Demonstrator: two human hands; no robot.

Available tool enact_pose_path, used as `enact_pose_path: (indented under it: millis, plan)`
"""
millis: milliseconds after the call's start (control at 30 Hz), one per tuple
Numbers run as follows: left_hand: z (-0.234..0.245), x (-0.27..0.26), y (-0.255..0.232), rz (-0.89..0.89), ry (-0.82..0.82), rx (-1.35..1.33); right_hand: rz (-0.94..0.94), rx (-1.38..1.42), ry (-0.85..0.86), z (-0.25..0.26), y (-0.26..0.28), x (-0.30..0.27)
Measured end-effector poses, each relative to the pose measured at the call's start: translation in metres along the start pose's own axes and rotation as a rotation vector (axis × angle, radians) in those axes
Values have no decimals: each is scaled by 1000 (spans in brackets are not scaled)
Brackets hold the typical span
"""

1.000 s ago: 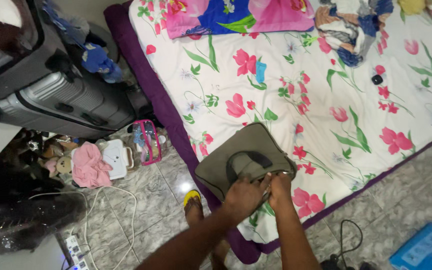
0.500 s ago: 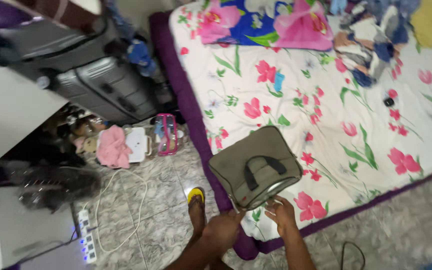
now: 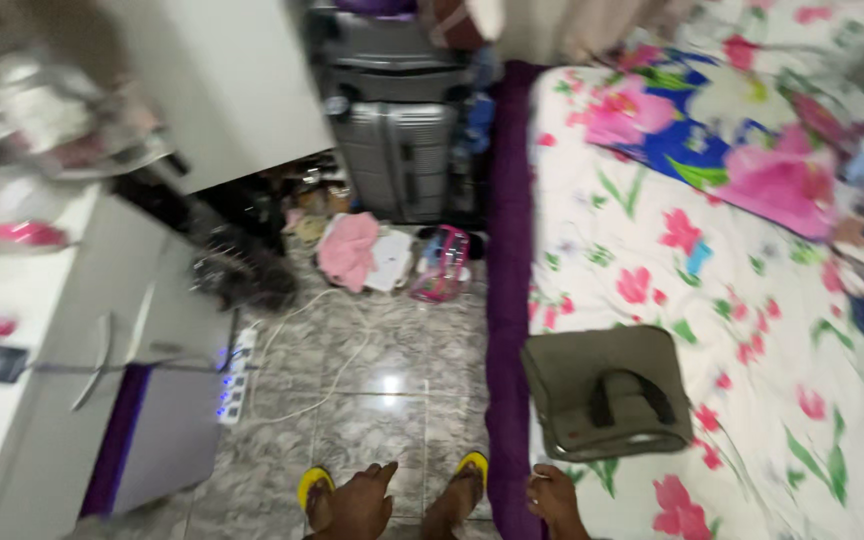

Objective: The person picks up a laptop from a vanity desk, opens a laptop bag on the bed, and places the laptop inside. They gather a charger and cables from the floor, unplug them from a power strip, coil them, and put them in the bag, then add a phone, a small card-like item, and a water bottle before adjusting the bag's contents.

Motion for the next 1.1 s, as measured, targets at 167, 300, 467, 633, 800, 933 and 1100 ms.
enact_pose_path:
  millis: [167, 300, 467, 633, 800, 933, 1100]
  plan:
    - [-10, -32, 65, 168, -105, -114, 217, -472, -40, -106, -14, -4]
    - [0, -63, 113, 244, -59, -56, 506, -954, 131, -223, -15, -29]
    - [25, -109, 208, 278, -398, -413, 439, -931, 149, -376, -53, -52]
    - [56, -133, 312, 342, -780, -605, 651, -901, 347, -520, -95, -92]
    - [110, -149, 388, 425, -1028, -621, 795, -1047, 445, -631, -124, -123]
    - [156, -159, 420, 453, -1171, -724, 799, -1044, 486, -692, -139, -130]
    - [202, -151, 451, 466, -1363, -806, 987, -1060, 535, -755, -140, -122]
Point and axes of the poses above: each hand's wrist, its own x-axis towards the middle knuckle, its own z-axis out of the back of the hand, y = z × x, the point moved 6 cm from there along x, towards the middle knuckle, and after that the axes turned 6 degrees about -y, right-handed, at the moved point
